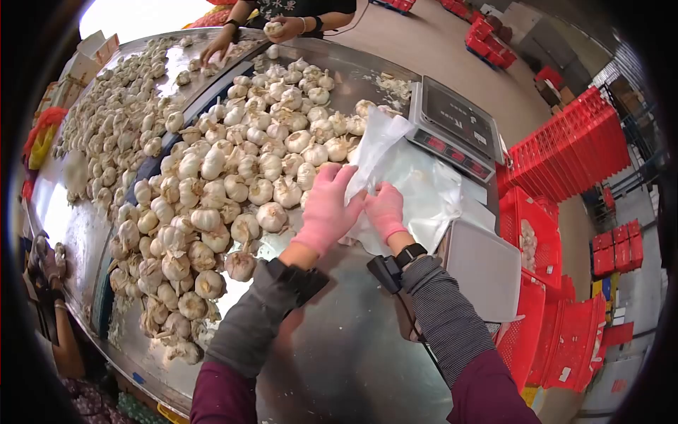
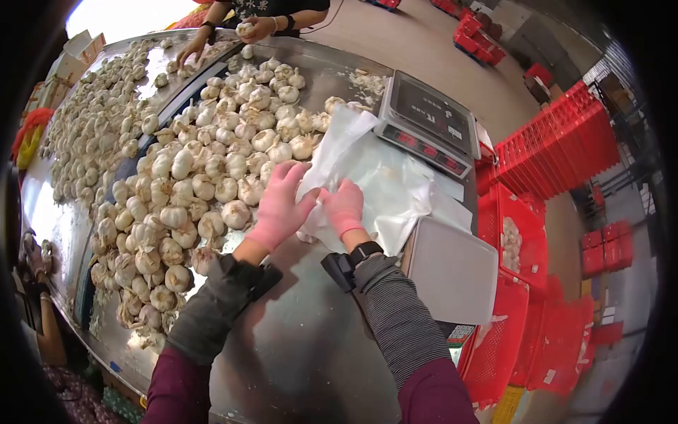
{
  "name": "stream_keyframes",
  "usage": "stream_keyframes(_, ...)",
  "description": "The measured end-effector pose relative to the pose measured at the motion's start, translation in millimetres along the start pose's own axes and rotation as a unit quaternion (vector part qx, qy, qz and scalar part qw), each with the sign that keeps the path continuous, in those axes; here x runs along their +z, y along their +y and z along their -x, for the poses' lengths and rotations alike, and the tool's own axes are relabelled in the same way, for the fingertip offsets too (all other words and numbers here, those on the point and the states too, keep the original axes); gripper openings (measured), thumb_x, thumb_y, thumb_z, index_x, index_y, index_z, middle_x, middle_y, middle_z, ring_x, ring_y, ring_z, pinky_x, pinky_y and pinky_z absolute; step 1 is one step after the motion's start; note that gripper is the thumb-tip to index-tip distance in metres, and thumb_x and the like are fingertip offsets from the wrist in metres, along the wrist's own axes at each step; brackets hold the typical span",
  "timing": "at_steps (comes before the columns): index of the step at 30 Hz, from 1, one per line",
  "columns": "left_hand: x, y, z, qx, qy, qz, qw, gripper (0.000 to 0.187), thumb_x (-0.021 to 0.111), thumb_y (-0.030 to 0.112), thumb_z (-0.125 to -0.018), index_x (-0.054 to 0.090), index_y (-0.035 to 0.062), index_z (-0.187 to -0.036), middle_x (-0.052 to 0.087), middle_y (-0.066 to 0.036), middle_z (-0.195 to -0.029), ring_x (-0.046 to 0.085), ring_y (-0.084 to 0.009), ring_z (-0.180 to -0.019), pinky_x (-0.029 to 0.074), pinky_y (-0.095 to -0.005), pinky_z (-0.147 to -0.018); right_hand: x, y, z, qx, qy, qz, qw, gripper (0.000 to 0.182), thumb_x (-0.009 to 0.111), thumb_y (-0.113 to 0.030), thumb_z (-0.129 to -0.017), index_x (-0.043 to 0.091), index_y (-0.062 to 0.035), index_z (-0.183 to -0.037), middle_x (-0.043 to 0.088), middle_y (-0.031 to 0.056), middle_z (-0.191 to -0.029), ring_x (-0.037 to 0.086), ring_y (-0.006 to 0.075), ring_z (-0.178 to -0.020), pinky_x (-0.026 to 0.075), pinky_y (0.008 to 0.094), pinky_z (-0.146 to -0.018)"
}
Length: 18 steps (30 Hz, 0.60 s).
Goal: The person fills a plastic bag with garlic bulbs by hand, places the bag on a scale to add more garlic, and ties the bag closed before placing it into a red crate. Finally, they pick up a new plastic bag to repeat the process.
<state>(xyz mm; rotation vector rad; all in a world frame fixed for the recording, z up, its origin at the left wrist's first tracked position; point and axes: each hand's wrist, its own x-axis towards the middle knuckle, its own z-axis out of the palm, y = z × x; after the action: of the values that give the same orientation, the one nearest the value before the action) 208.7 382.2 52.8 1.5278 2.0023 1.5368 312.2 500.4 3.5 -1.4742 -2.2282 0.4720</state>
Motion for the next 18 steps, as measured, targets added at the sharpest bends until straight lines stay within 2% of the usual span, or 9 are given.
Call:
stream_keyframes(2,32,-4,-28,-0.057,-0.002,-0.122,0.991,0.039,0.064,0.018,-0.076,0.059,0.0114,-0.114,0.054,-0.015,-0.117,0.055,-0.0334,-0.104,0.046,-0.0391,-0.088,-3,-1,0,0.055,-0.025,-0.030,0.998,0.030,0.067,-0.020,-0.077,0.064,0.0011,-0.098,0.068,0.0192,-0.088,0.064,0.0355,-0.085,0.050,0.0386,-0.079)
stream_keyframes(5,37,-7,-44,-0.154,-0.125,-0.112,0.974,0.039,0.061,0.020,-0.076,0.059,0.0117,-0.114,0.056,-0.016,-0.115,0.055,-0.0339,-0.105,0.046,-0.0411,-0.089,-9,6,-9,0.120,-0.058,-0.107,0.985,0.024,0.068,-0.021,-0.075,0.064,0.0005,-0.086,0.067,0.0188,-0.085,0.064,0.0341,-0.086,0.050,0.0385,-0.079)
stream_keyframes(8,36,-34,-45,-0.137,-0.120,-0.040,0.983,0.041,0.061,0.021,-0.075,0.061,0.0099,-0.115,0.060,-0.014,-0.111,0.059,-0.0311,-0.099,0.048,-0.0390,-0.086,-15,13,-4,0.116,-0.084,-0.204,0.968,0.025,0.068,-0.022,-0.076,0.064,0.0010,-0.085,0.066,0.0194,-0.083,0.064,0.0346,-0.084,0.050,0.0388,-0.079)
stream_keyframes(11,35,-43,-43,-0.145,-0.132,-0.005,0.981,0.042,0.062,0.023,-0.075,0.063,0.0073,-0.114,0.062,-0.013,-0.107,0.062,-0.0303,-0.096,0.049,-0.0382,-0.083,-15,5,-7,0.022,-0.006,-0.051,0.998,0.027,0.069,-0.025,-0.075,0.065,-0.0003,-0.086,0.066,0.0179,-0.081,0.064,0.0336,-0.080,0.050,0.0379,-0.078)
stream_keyframes(13,35,-41,-42,-0.158,-0.130,-0.024,0.979,0.039,0.063,0.025,-0.076,0.065,0.0062,-0.110,0.063,-0.011,-0.105,0.062,-0.0304,-0.093,0.049,-0.0367,-0.081,-17,1,-16,0.028,-0.081,0.013,0.996,0.030,0.069,-0.030,-0.078,0.066,-0.0009,-0.088,0.066,0.0126,-0.074,0.065,0.0202,-0.072,0.051,0.0338,-0.073)
stream_keyframes(14,36,-37,-41,-0.150,-0.133,-0.030,0.979,0.039,0.063,0.025,-0.076,0.065,0.0062,-0.110,0.063,-0.011,-0.105,0.062,-0.0304,-0.093,0.049,-0.0367,-0.081,-25,-5,-15,0.031,-0.073,0.005,0.997,0.030,0.069,-0.030,-0.078,0.066,-0.0009,-0.088,0.066,0.0126,-0.074,0.065,0.0202,-0.072,0.051,0.0338,-0.073)
stream_keyframes(16,38,-30,-38,-0.126,-0.114,-0.087,0.982,0.033,0.062,0.026,-0.079,0.066,0.0062,-0.105,0.064,-0.010,-0.101,0.063,-0.0305,-0.089,0.049,-0.0369,-0.078,-47,-17,-11,0.105,-0.097,-0.220,0.965,0.025,0.067,-0.028,-0.083,0.067,-0.0032,-0.086,0.064,0.0060,-0.072,0.061,0.0143,-0.070,0.049,0.0313,-0.066)
stream_keyframes(17,39,-30,-39,-0.124,-0.115,-0.089,0.982,0.033,0.062,0.026,-0.079,0.066,0.0062,-0.105,0.064,-0.010,-0.101,0.063,-0.0305,-0.089,0.049,-0.0369,-0.078,-45,-13,-14,0.105,-0.095,-0.223,0.965,0.025,0.067,-0.028,-0.083,0.067,-0.0032,-0.086,0.064,0.0060,-0.072,0.061,0.0143,-0.070,0.049,0.0313,-0.066)
stream_keyframes(18,40,-30,-37,-0.135,-0.114,-0.093,0.980,0.030,0.060,0.025,-0.080,0.067,0.0065,-0.102,0.064,-0.010,-0.099,0.063,-0.0307,-0.088,0.049,-0.0375,-0.077,-38,-6,-17,0.158,-0.165,-0.375,0.899,0.023,0.064,-0.027,-0.085,0.067,-0.0041,-0.086,0.063,0.0032,-0.073,0.058,0.0122,-0.068,0.047,0.0293,-0.064)
